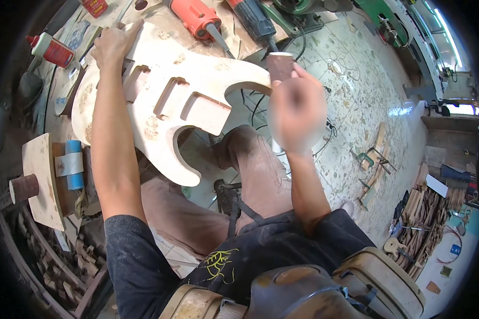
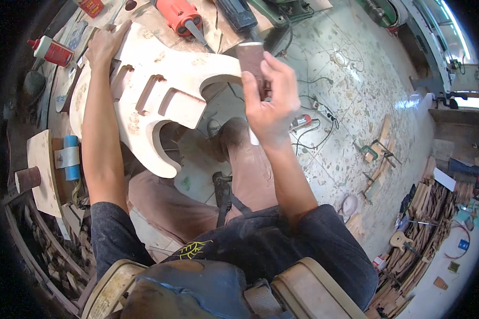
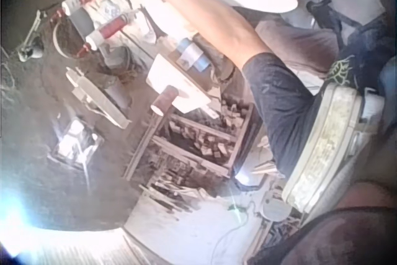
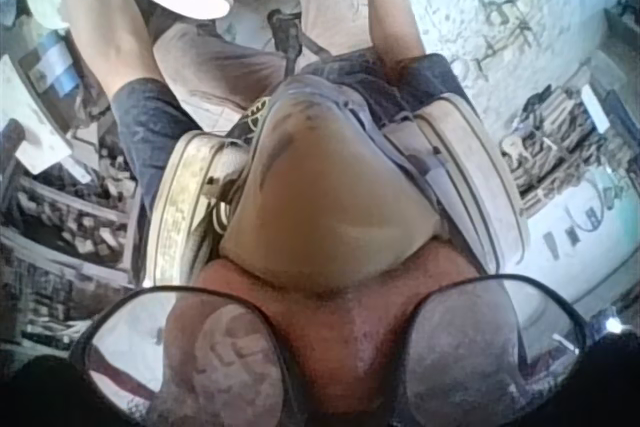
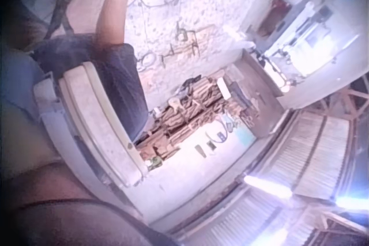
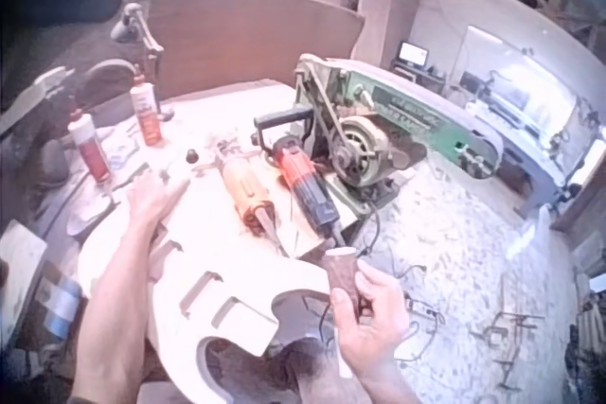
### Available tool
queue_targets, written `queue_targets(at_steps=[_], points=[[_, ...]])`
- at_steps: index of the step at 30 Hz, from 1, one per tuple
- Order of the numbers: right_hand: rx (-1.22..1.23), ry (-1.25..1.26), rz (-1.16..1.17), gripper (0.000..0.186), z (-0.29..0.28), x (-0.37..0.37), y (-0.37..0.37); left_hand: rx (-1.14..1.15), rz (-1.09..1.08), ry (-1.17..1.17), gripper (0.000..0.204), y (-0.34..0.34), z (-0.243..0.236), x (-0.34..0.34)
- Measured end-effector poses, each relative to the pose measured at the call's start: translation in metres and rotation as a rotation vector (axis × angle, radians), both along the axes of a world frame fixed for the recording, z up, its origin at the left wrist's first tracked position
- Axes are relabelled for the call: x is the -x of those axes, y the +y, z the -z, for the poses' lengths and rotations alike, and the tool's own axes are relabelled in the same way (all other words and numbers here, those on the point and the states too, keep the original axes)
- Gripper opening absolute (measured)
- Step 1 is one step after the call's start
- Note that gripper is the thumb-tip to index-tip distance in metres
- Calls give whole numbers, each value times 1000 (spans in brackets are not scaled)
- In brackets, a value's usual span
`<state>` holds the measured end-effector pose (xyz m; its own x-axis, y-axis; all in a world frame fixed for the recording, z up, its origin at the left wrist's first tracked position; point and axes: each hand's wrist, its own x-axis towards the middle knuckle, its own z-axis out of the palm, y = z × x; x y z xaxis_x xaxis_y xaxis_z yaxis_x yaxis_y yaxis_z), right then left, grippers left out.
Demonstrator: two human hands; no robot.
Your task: The person sands the surface of a wooden electric guitar body using a piece of sandpaper held by hand, focusing on the horn and interior cutouts.
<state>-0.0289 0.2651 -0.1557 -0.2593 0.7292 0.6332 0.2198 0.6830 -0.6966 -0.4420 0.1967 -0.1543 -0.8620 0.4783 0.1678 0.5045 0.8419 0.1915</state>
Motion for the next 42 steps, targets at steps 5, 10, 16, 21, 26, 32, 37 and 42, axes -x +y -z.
queue_targets(at_steps=[5,10,16,21,26,32,37,42], points=[[-139,-107,-11,27,39,0,-25,-3,6,9,83,7,-3,-6],[-97,-7,-18,26,19,-16,-20,12,-9,-11,84,-5,1,-3],[-217,-98,34,24,24,27,-14,20,-1,-9,86,5,0,-4],[-80,-89,-116,25,42,-6,-30,-8,2,-33,85,4,-5,-4],[-64,-58,11,27,5,6,-9,0,-13,-7,85,-4,-1,-2],[-311,-84,-3,27,45,15,-29,-3,2,26,84,7,-5,-10],[-13,-307,-301,28,80,-74,-44,-51,5,63,71,-5,-6,-11],[337,-334,-172,26,122,-153,-62,-227,352,109,55,-13,1,-24]])
